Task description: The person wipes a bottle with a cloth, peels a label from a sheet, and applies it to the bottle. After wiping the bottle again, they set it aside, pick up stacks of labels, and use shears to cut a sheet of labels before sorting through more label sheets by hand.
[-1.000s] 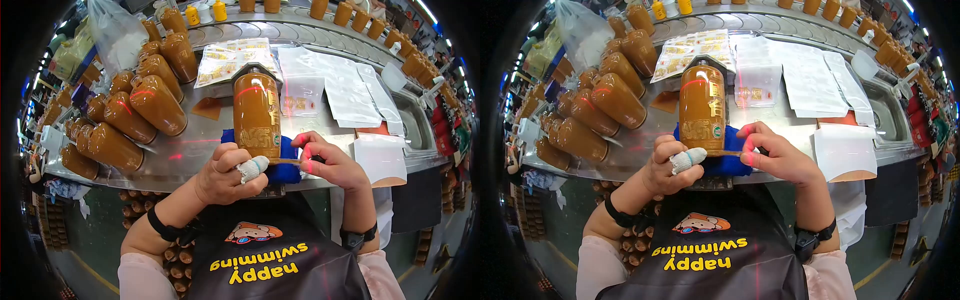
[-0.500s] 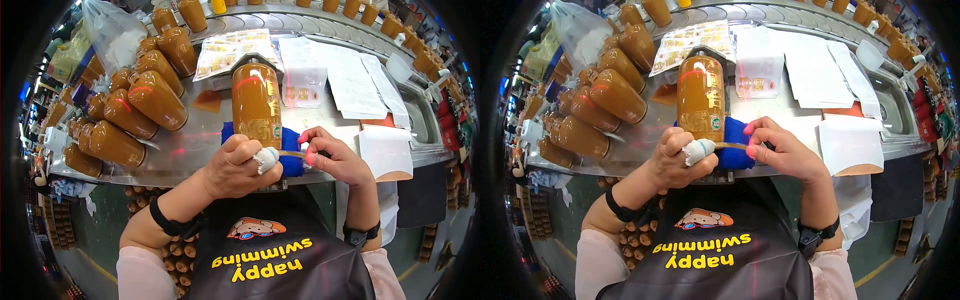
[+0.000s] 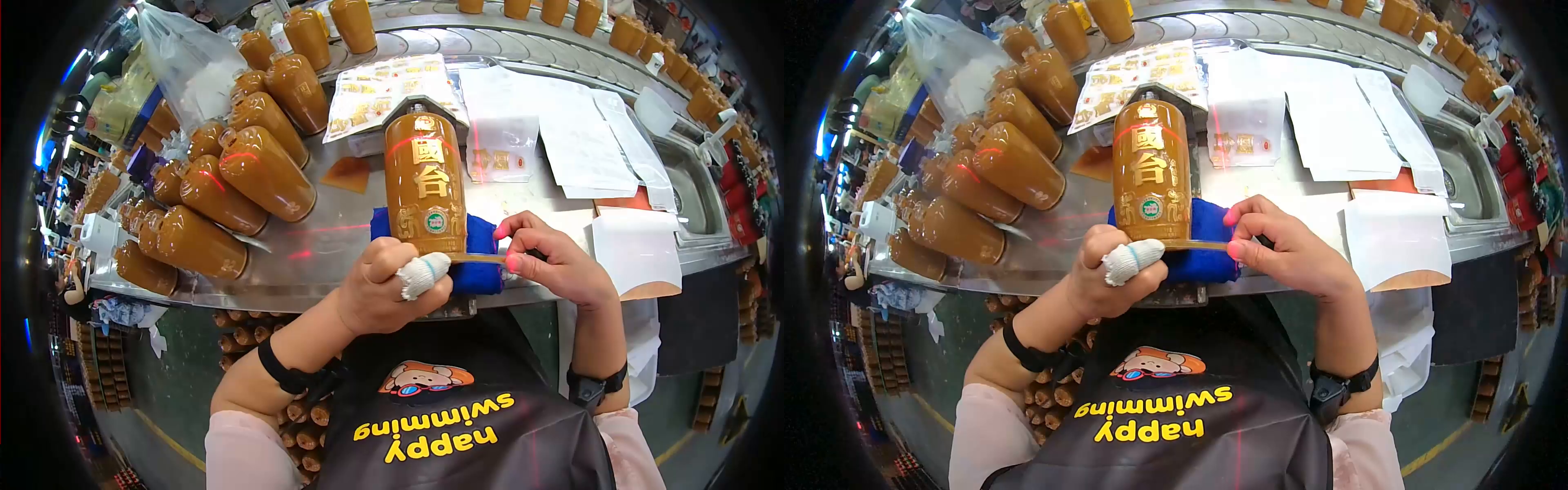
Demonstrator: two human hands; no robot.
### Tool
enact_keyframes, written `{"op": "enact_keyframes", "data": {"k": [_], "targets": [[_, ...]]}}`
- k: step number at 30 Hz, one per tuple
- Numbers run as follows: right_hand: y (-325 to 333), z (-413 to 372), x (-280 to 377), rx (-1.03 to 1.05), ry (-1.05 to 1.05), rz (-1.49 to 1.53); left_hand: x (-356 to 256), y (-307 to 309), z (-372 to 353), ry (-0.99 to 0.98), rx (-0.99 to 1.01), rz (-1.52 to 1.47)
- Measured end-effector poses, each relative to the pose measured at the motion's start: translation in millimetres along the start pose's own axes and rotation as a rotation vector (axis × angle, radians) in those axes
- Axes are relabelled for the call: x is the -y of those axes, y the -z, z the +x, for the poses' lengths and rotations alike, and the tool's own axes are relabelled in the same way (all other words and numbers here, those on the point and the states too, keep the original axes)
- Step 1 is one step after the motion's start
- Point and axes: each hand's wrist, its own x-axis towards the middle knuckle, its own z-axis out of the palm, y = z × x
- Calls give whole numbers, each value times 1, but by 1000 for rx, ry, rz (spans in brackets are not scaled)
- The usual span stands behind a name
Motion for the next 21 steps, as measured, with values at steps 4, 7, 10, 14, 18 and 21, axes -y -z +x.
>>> {"op": "enact_keyframes", "data": {"k": [4, 7, 10, 14, 18, 21], "targets": [[0, 2, -1, 10, 23, -33, 1, -4, 1, 28, -10, -37], [2, 2, 4, 17, 21, -20, -1, -3, -10, 113, -42, -54], [3, 2, 1, 6, -2, -18, -5, -3, -13, 127, -53, -46], [2, 4, -3, 2, 28, -47, -4, -3, -4, 62, -84, -11], [0, 4, -2, -19, 36, -37, 4, -4, -1, -33, -43, -8], [2, 8, -4, -15, 16, -44, -1, -6, -7, 90, -95, -32]]}}
